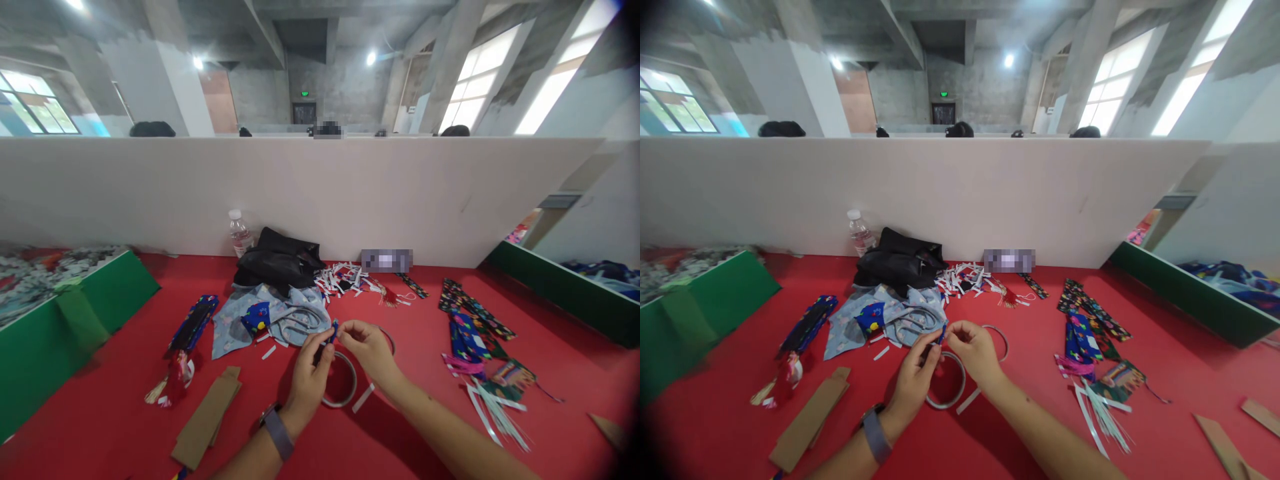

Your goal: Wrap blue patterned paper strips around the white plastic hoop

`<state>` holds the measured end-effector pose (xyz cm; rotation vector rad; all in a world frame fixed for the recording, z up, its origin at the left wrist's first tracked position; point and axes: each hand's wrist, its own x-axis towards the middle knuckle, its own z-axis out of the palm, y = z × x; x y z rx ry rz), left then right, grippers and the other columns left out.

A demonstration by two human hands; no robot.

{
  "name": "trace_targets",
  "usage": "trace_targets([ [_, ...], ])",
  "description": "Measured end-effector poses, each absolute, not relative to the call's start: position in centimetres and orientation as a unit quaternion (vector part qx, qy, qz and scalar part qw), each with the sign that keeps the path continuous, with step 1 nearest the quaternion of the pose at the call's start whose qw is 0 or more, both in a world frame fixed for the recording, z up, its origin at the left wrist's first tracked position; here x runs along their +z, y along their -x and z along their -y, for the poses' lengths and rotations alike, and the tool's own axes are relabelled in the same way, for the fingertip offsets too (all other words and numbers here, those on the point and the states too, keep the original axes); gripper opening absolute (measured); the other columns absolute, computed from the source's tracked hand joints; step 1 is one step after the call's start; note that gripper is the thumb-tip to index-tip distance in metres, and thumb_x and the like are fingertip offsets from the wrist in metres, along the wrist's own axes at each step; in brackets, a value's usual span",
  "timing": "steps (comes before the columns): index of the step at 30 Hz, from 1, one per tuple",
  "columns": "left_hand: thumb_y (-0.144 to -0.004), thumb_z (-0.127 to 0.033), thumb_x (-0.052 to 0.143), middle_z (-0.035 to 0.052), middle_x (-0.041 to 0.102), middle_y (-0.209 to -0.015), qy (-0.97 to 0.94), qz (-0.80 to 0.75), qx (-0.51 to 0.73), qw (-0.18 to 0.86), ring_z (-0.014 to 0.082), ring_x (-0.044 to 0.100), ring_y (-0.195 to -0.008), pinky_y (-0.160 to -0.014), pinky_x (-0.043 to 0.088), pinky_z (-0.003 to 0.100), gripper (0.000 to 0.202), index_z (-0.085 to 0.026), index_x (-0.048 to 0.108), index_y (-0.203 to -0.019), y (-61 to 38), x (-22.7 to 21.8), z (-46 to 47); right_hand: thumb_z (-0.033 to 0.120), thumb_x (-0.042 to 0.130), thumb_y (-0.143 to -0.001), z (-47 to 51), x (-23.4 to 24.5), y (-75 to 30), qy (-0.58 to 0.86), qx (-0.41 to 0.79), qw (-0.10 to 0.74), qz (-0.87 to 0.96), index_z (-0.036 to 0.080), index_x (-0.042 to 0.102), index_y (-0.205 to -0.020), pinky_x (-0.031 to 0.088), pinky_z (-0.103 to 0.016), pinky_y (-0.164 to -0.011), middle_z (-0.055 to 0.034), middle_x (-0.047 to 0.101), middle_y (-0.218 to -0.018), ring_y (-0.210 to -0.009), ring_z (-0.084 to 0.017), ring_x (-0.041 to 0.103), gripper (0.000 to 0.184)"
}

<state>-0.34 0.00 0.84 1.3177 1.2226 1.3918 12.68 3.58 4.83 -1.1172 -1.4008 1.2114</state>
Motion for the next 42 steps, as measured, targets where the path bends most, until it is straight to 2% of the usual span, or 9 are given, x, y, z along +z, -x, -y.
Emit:
trace_targets([
  [17,-0.087,-0.037,0.047,0.0086,0.059,-0.113,-0.564,-0.480,0.535,0.406,0.0200,0.058,-0.099,-0.088,0.045,0.034,0.033,-0.022,0.059,-0.114,0.4,0.2,0.0,0.032,0.064,-0.063,-4.1,5.2,-13.3,0.475,0.537,0.436,0.544,0.016,0.061,-0.064,0.039,-0.022,-0.057,0.0032,0.057,-0.058,-0.055,-0.009,0.049,0.017],
  [26,-0.089,-0.031,0.046,0.0080,0.058,-0.113,-0.611,-0.461,0.531,0.364,0.0193,0.052,-0.108,-0.095,0.041,0.034,0.030,-0.023,0.059,-0.114,0.5,0.5,0.0,0.032,0.066,-0.062,-3.9,6.0,-13.6,0.470,0.601,0.400,0.509,0.014,0.062,-0.060,0.035,-0.022,-0.055,0.0033,0.054,-0.053,-0.052,-0.008,0.044,0.019],
  [35,-0.089,-0.029,0.046,0.0080,0.057,-0.109,-0.627,-0.451,0.526,0.356,0.0185,0.053,-0.105,-0.093,0.042,0.033,0.029,-0.022,0.059,-0.114,0.6,0.7,0.0,0.035,0.069,-0.061,-4.1,5.6,-14.1,0.465,0.629,0.371,0.500,0.013,0.063,-0.061,0.034,-0.022,-0.055,0.0029,0.054,-0.054,-0.051,-0.008,0.042,0.023],
  [42,-0.089,-0.029,0.046,0.0085,0.057,-0.108,-0.633,-0.450,0.522,0.352,0.0190,0.053,-0.103,-0.092,0.042,0.034,0.029,-0.022,0.059,-0.114,0.6,0.9,0.0,0.028,0.066,-0.063,-4.4,5.3,-14.3,0.454,0.632,0.365,0.510,0.013,0.064,-0.062,0.032,-0.021,-0.054,0.0030,0.054,-0.055,-0.052,-0.007,0.041,0.015],
])
